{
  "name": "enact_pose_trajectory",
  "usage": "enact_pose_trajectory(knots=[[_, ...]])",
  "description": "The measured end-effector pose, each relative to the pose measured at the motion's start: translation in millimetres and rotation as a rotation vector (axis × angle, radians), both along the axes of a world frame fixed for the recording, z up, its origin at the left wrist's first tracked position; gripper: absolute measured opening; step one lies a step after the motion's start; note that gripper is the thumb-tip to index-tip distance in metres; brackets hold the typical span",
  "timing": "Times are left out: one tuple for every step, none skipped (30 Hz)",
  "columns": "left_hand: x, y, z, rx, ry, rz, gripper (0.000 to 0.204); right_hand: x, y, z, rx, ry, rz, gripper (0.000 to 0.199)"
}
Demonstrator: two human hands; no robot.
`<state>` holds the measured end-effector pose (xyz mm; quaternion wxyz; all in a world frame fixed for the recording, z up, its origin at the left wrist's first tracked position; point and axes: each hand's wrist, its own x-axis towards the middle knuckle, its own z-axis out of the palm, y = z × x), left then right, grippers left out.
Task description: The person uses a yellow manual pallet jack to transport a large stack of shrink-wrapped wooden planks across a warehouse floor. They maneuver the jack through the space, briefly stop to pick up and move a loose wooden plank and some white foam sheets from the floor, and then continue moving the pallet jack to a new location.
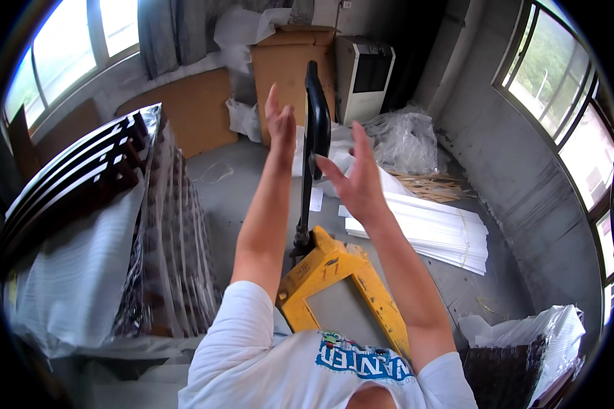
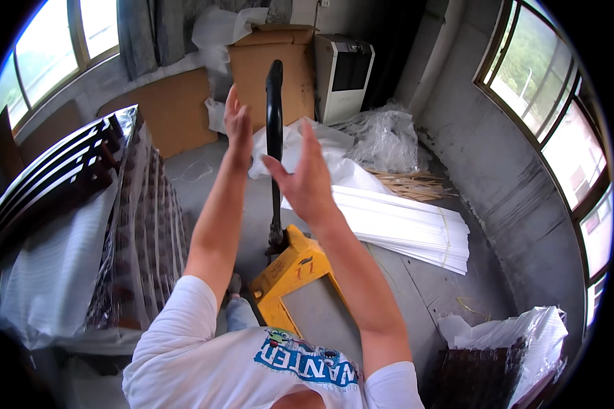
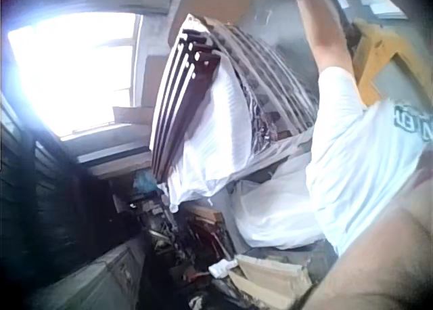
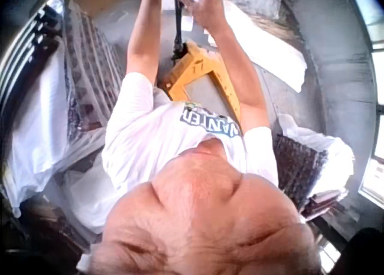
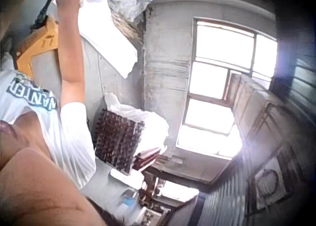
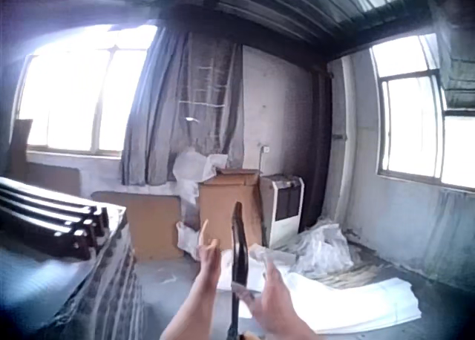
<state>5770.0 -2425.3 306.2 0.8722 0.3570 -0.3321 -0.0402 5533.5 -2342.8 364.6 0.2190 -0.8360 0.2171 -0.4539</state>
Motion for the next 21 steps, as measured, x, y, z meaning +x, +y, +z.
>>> enact_pose_trajectory(knots=[[14.4,-18.3,14.0,0.085,-0.146,-0.016,0.063,25.7,-11.7,0.5,0.004,0.004,-0.018,0.077],[27.0,-36.4,26.8,0.176,-0.303,-0.042,0.070,49.1,-25.0,-10.4,0.086,-0.069,0.047,0.073],[39.3,-63.0,39.6,0.250,-0.476,-0.076,0.076,65.4,-46.3,-16.9,0.152,-0.157,0.100,0.069],[69.3,-79.8,39.5,0.324,-0.699,-0.017,0.079,75.5,-52.8,-21.9,0.033,-0.199,0.095,0.067],[101.0,-99.1,36.1,0.396,-0.929,0.036,0.082,82.4,-52.8,-26.8,-0.078,-0.241,0.079,0.067],[107.4,-113.2,42.4,0.379,-1.177,0.024,0.079,79.0,-62.3,-32.1,-0.012,-0.236,0.112,0.067],[114.8,-130.2,42.9,0.316,-1.221,-0.052,0.070,74.5,-68.4,-30.9,0.000,-0.226,0.069,0.066],[113.9,-144.8,42.6,0.229,-1.173,-0.141,0.052,75.9,-75.3,-35.8,-0.108,-0.315,0.083,0.064],[132.5,-157.0,45.0,0.181,-1.190,-0.114,0.031,71.6,-74.0,-31.9,-0.070,-0.220,0.060,0.062],[141.2,-166.8,52.1,0.141,-1.212,-0.102,0.023,71.7,-76.5,-27.5,-0.104,-0.270,0.019,0.049],[151.6,-169.9,55.6,0.180,-1.177,-0.142,0.020,54.8,-79.0,-29.9,-0.001,-0.186,0.080,0.050],[161.9,-191.0,53.4,0.233,-1.146,-0.265,0.019,33.4,-82.4,-30.2,0.095,-0.088,0.103,0.052],[157.8,-218.4,47.7,0.291,-0.770,-0.647,0.019,19.1,-82.3,-30.6,0.168,-0.069,0.092,0.046],[158.2,-244.4,38.5,0.360,-0.830,-0.667,0.016,14.1,-82.9,-33.4,0.231,-0.110,0.086,0.041],[154.5,-254.5,30.3,0.370,-0.836,-0.687,0.013,15.2,-82.1,-38.0,0.307,-0.203,0.075,0.038],[158.4,-268.7,19.8,0.235,-0.496,-0.935,0.009,21.0,-86.9,-42.3,0.381,-0.300,0.082,0.036],[161.8,-279.6,10.2,0.235,-0.471,-0.920,0.004,27.7,-88.8,-42.5,0.493,-0.367,0.036,0.036],[168.6,-293.3,5.5,0.156,-0.438,-1.034,0.004,32.0,-89.4,-41.8,0.603,-0.451,-0.011,0.041],[156.4,-297.3,6.7,0.100,-0.634,-0.825,0.005,43.7,-88.3,-42.2,0.600,-0.513,-0.107,0.049],[146.7,-303.8,5.0,0.014,-0.680,-0.806,0.007,53.8,-84.1,-50.7,0.495,-0.540,-0.234,0.040],[144.0,-315.9,4.6,-0.060,-0.695,-0.842,0.010,63.1,-78.3,-57.4,0.387,-0.562,-0.373,0.031]])
